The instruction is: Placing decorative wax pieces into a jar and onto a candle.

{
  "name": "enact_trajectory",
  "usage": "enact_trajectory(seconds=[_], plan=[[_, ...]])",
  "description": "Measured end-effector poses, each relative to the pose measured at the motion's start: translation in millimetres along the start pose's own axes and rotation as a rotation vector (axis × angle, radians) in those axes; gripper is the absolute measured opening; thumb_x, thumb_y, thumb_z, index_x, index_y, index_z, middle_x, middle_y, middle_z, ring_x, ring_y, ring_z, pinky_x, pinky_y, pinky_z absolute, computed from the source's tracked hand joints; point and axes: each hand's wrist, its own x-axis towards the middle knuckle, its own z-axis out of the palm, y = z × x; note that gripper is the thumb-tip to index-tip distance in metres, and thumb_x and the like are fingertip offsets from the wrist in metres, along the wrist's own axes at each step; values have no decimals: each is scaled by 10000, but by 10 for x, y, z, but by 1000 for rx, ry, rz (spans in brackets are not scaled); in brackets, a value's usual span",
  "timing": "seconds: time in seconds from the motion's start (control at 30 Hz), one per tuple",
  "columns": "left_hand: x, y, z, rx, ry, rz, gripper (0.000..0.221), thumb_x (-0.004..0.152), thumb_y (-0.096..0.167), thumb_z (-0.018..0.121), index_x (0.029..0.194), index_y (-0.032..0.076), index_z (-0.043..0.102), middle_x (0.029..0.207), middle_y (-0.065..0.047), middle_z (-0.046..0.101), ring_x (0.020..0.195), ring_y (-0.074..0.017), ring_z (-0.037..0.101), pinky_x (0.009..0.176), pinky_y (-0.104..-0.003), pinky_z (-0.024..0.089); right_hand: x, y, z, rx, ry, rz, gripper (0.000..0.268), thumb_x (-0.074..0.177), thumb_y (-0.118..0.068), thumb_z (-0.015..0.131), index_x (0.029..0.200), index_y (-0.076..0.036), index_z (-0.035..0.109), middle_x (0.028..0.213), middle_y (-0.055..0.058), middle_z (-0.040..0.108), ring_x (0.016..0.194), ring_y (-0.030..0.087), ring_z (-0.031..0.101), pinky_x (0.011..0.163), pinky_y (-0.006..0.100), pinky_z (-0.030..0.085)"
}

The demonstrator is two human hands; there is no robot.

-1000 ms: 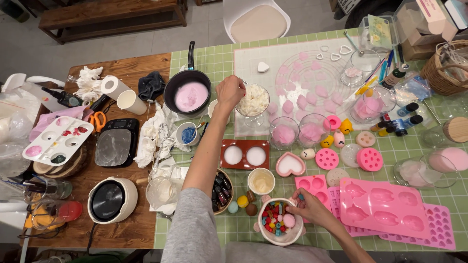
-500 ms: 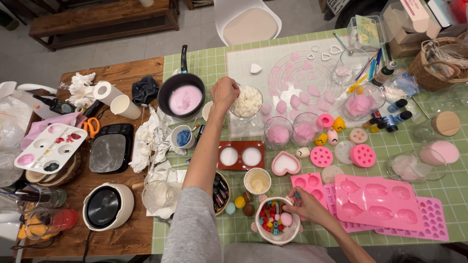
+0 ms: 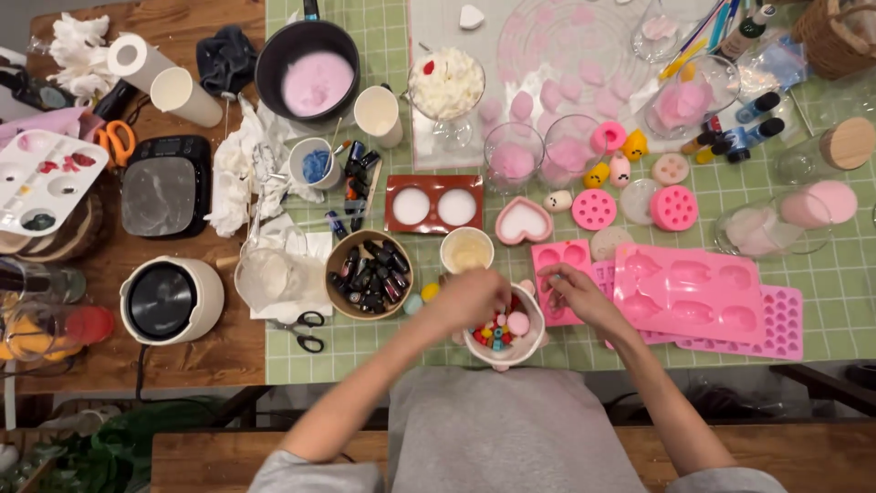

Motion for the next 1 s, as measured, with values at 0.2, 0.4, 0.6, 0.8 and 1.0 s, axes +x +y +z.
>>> enact_trajectory(seconds=[0.2,0.4,0.6,0.8,1.0], plan=[[58,-381,1240,385,243,-1,88,820,90,681,835,27,741,885,-196,710,805,-336,721,671,-451,573,-3,-68,79,80,-9,-80,243,1032,-141,499,1221,-53,622,957,20,703,727,103,614,673,265,525],[204,-309,1424,561,309,-182,240,760,91,695,967,-31,696,911,-215,709,716,-295,728,543,-407,574,-41,-157,156,161,38,-62,231,1034,-171,552,1193,-45,661,986,33,707,764,80,615,705,249,531],[225,-397,1498,414,331,-157,255,802,74,690,1027,-42,664,868,-212,727,752,-340,731,602,-453,569,136,-9,152,277,48,-90,231,1026,-160,588,1206,-30,652,961,40,674,772,107,625,694,253,521],[119,-194,1260,228,351,-142,228,734,57,695,946,-27,686,898,-238,733,786,-373,726,648,-480,576,111,-151,249,212,65,-62,253,1009,-162,586,1206,-24,664,953,54,689,784,111,645,698,256,535],[230,-273,1420,191,386,-186,229,775,49,680,980,-52,671,923,-262,714,825,-402,715,667,-498,580,114,35,220,309,55,-73,244,1019,-138,575,1215,-18,657,977,63,700,783,104,631,724,262,550]])
